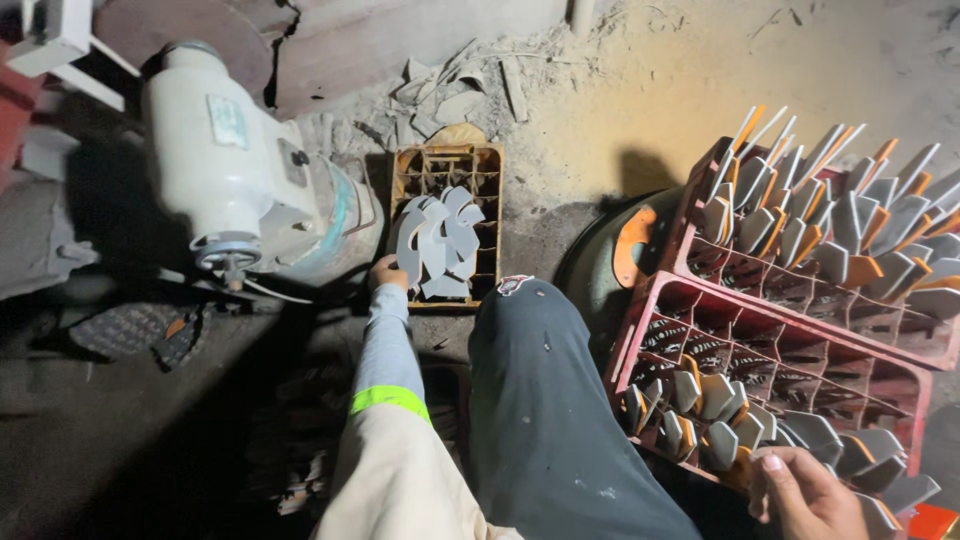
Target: The person sits on the floor and repeatedly picks up small metal pieces from a red crate, inspects them, and places them into a yellow crate. The person handles the parts one at a time, turning them over in their hands before moving them.
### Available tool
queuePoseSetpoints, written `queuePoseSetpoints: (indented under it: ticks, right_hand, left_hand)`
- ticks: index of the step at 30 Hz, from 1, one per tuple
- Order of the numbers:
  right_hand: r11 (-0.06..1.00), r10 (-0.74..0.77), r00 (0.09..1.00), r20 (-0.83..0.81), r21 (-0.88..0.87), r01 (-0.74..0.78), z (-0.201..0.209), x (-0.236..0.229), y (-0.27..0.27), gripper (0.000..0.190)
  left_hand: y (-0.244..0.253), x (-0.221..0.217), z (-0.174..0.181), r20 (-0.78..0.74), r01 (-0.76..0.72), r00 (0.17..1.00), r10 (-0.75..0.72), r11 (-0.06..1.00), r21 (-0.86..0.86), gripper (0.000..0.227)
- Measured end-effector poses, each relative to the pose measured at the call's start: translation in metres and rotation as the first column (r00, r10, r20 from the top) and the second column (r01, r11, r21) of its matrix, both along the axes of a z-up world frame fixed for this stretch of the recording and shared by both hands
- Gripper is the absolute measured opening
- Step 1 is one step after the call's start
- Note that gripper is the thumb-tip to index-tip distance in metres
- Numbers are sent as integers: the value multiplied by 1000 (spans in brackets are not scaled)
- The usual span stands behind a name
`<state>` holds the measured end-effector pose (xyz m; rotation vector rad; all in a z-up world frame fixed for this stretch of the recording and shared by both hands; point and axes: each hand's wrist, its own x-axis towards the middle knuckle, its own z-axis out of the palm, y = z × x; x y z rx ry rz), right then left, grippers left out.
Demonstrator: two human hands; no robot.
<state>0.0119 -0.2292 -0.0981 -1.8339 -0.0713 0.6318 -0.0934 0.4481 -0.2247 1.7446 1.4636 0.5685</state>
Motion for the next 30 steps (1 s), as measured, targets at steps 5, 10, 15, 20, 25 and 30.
queuePoseSetpoints:
  ticks: [5, 10, 15, 20, 25, 30]
  right_hand:
    - [999, -17, 998, -59, 38, 20, 16, 0, 8, 25]
    - [998, -52, 998, 44, 48, 49, 64, 3, 20, 25]
    - [959, -278, 928, 248, 26, 281, 114, 34, -21, 33]
    - [862, -496, 820, 286, 271, 428, 105, 81, -83, 32]
    - [814, -578, 759, 298, 150, 561, 34, 91, -108, 27]
    - [855, -516, 779, 356, 165, 491, 22, 93, -115, 23]
  left_hand:
    - [-6, 11, -5, -71, 37, 997, -30, 993, 110, 34]
    - [-6, 28, 11, -93, 132, 990, -109, 948, 290, 33]
    - [-42, 93, 76, 409, 479, 772, -486, 868, 130, 20]
    - [-159, 162, 194, 474, 765, 463, -749, 608, 213, 25]
    - [-316, 174, 226, 355, 922, 289, -889, 358, 146, 34]
    - [-361, 139, 193, -26, 997, -15, -1000, -17, 71, 69]
